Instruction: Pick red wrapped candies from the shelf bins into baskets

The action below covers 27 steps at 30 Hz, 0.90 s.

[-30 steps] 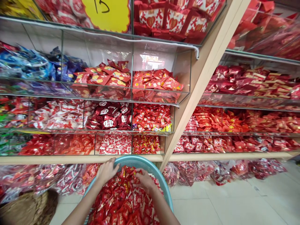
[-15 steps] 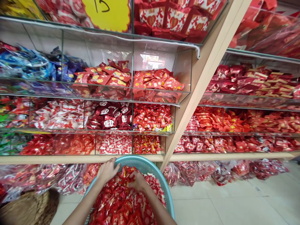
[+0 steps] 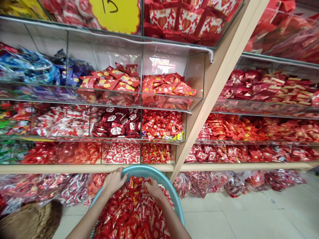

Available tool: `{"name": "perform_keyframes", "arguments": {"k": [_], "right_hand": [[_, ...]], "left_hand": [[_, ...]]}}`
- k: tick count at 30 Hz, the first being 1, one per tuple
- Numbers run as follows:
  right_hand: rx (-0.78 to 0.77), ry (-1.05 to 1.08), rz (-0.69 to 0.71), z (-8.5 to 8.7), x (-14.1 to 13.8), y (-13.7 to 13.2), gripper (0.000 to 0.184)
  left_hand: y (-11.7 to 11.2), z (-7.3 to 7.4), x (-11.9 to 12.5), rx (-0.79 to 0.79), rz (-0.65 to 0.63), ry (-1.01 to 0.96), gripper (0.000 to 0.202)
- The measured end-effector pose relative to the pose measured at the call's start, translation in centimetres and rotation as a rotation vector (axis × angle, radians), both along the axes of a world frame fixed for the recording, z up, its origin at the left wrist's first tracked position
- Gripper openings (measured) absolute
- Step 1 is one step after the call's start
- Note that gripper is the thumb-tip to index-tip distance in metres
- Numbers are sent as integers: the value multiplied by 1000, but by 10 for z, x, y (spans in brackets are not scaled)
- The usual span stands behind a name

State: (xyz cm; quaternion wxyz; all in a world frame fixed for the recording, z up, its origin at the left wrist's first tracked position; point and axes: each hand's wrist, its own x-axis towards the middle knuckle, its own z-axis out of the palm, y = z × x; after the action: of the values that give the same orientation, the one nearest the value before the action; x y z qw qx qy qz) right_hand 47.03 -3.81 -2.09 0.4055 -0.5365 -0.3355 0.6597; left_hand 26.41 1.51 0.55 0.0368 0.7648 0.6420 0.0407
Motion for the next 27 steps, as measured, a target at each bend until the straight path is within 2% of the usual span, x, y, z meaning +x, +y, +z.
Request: {"name": "perform_keyframes", "arguments": {"k": [3, 6, 14, 20, 23, 27], "right_hand": [[-48, 181, -23, 2, 7, -3, 26], [-100, 256, -16, 1, 11, -6, 29], [-90, 160, 35, -9, 13, -14, 51], [-15, 202, 63, 2, 10, -12, 48], [11, 210, 2, 5, 5, -5, 41], [36, 149, -157, -5, -1, 4, 35]], "left_hand": [[0, -1, 0, 3, -3, -2, 43], [0, 0, 0, 5, -5, -3, 43], [-2, 3, 1, -23, 15, -4, 44], [-2, 3, 1, -20, 10, -6, 44], [-2, 3, 1, -16, 3, -5, 44], [-2, 6, 1, -41, 22, -7, 43]]}}
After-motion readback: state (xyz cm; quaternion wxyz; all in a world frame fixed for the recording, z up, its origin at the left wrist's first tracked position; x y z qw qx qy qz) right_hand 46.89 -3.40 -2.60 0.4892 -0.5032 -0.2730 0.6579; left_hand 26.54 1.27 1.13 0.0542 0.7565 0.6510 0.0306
